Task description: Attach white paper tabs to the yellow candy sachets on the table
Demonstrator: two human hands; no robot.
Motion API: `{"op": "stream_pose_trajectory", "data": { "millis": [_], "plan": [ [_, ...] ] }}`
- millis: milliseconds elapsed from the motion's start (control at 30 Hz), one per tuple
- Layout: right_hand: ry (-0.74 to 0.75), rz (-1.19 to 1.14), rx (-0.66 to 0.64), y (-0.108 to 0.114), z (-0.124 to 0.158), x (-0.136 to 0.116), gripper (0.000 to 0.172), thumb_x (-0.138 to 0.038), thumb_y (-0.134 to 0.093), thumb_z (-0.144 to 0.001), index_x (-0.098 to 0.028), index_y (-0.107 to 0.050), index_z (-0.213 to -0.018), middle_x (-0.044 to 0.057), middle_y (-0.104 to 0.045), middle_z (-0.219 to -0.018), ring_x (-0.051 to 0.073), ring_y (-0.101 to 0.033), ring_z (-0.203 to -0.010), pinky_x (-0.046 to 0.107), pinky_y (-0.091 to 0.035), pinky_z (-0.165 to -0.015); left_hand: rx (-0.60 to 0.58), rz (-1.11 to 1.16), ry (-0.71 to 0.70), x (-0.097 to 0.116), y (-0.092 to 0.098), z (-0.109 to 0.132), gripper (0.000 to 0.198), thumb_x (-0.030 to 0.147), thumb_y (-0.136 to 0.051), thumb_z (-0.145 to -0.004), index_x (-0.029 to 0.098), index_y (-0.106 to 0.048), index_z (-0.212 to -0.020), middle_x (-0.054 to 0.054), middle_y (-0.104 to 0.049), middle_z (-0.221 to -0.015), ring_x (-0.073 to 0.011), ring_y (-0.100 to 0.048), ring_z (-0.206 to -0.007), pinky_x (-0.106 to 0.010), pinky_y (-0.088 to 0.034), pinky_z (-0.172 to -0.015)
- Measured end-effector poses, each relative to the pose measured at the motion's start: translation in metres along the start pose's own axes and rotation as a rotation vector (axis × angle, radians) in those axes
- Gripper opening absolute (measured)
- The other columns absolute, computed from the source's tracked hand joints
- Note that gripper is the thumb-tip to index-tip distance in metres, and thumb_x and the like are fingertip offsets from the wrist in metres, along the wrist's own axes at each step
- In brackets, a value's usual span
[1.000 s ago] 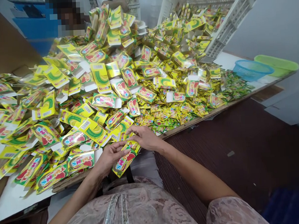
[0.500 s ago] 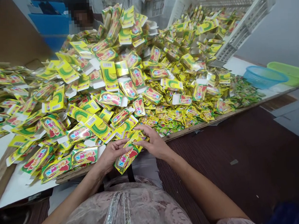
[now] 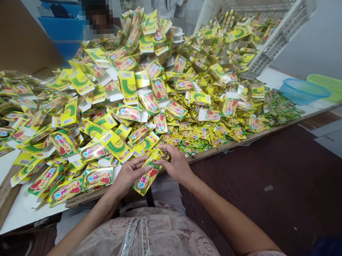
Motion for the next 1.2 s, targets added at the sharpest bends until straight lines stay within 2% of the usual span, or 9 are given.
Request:
{"op": "stream_pose_trajectory", "data": {
  "millis": [67, 200, 333, 433, 700, 800, 900, 1100, 1200],
  "plan": [
    [-0.006, 0.014, -0.008, -0.001, 0.0, -0.004, 0.03, -0.026, -0.068, -0.073, -0.021, -0.062, -0.102, 0.005, -0.067, -0.099, 0.021, -0.062, -0.093, 0.035, -0.048, -0.085, -0.011, -0.008, -0.009, 0.002, 0.0, 0.001, 0.051, 0.031, -0.084, -0.057, 0.014, -0.067, -0.101, -0.005, -0.074, -0.083, -0.0154, -0.067, -0.074, -0.026, -0.05, -0.076],
    [-0.064, -0.093, -0.175, -0.008, 0.003, -0.01, 0.024, -0.03, -0.059, -0.081, -0.021, -0.065, -0.103, 0.004, -0.069, -0.097, 0.02, -0.063, -0.092, 0.033, -0.049, -0.08, -0.045, -0.016, 0.001, 0.005, 0.001, 0.004, 0.047, 0.033, -0.083, -0.058, 0.014, -0.068, -0.099, -0.006, -0.074, -0.082, -0.0166, -0.067, -0.073, -0.028, -0.05, -0.077],
    [-0.022, 0.066, -0.036, -0.002, 0.002, -0.012, 0.014, -0.03, -0.064, -0.078, -0.02, -0.067, -0.086, 0.002, -0.067, -0.08, 0.018, -0.061, -0.076, 0.03, -0.047, -0.071, -0.005, -0.024, -0.021, 0.01, 0.005, 0.005, 0.05, 0.034, -0.084, -0.056, 0.014, -0.068, -0.099, -0.004, -0.073, -0.077, -0.0154, -0.066, -0.071, -0.026, -0.049, -0.074],
    [-0.017, 0.115, -0.025, -0.005, 0.002, -0.011, 0.012, -0.031, -0.069, -0.074, -0.02, -0.067, -0.078, 0.002, -0.063, -0.074, 0.017, -0.058, -0.075, 0.029, -0.045, -0.069, 0.027, -0.023, -0.01, 0.011, 0.008, 0.007, 0.051, 0.034, -0.085, -0.054, 0.013, -0.069, -0.096, -0.004, -0.073, -0.074, -0.0143, -0.065, -0.068, -0.024, -0.049, -0.07],
    [-0.015, -0.081, -0.311, -0.028, 0.008, -0.024, 0.022, -0.037, -0.055, -0.086, -0.022, -0.071, -0.086, 0.005, -0.064, -0.103, 0.019, -0.059, -0.095, 0.033, -0.046, -0.084, 0.005, -0.018, -0.008, 0.019, 0.007, 0.009, 0.049, 0.035, -0.084, -0.055, 0.012, -0.069, -0.096, -0.006, -0.073, -0.076, -0.0166, -0.065, -0.069, -0.026, -0.049, -0.07],
    [-0.055, -0.064, -0.192, -0.028, 0.007, -0.019, 0.018, -0.039, -0.066, -0.077, -0.022, -0.071, -0.083, 0.005, -0.064, -0.104, 0.021, -0.059, -0.097, 0.035, -0.045, -0.087, -0.022, -0.056, -0.024, 0.022, 0.009, 0.011, 0.051, 0.038, -0.078, -0.064, 0.015, -0.066, -0.107, -0.007, -0.073, -0.088, -0.0183, -0.065, -0.08, -0.027, -0.049, -0.075],
    [-0.05, -0.006, -0.041, -0.025, 0.004, -0.015, 0.016, -0.036, -0.064, -0.08, -0.021, -0.069, -0.076, 0.005, -0.065, -0.093, 0.022, -0.059, -0.097, 0.038, -0.043, -0.089, -0.098, -0.167, -0.036, 0.02, 0.01, 0.014, 0.053, 0.034, -0.076, -0.069, 0.021, -0.061, -0.118, -0.004, -0.071, -0.098, -0.018, -0.063, -0.09, -0.026, -0.047, -0.082],
    [0.02, 0.214, -0.207, -0.047, 0.005, -0.02, 0.017, -0.026, -0.052, -0.087, -0.02, -0.062, -0.074, 0.001, -0.06, -0.073, 0.018, -0.056, -0.079, 0.036, -0.041, -0.082, -0.096, -0.264, 0.01, 0.001, 0.009, 0.019, 0.04, 0.035, -0.074, -0.069, 0.016, -0.067, -0.104, -0.004, -0.07, -0.084, -0.0172, -0.062, -0.072, -0.026, -0.048, -0.07],
    [0.047, 0.074, -0.102, -0.05, 0.008, -0.024, 0.008, -0.025, -0.057, -0.084, -0.021, -0.061, -0.089, 0.002, -0.064, -0.088, 0.018, -0.059, -0.09, 0.035, -0.042, -0.087, -0.055, -0.308, 0.043, 0.011, 0.021, 0.026, 0.04, 0.04, -0.074, -0.067, 0.014, -0.068, -0.097, -0.004, -0.07, -0.077, -0.0166, -0.06, -0.065, -0.025, -0.047, -0.063]
  ]
}}
Point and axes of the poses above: each hand's wrist, its own z-axis away from the middle knuckle, its own y-axis out of the back of the hand, x = y × z, the point moved 5 cm from there along -z, towards the middle knuckle
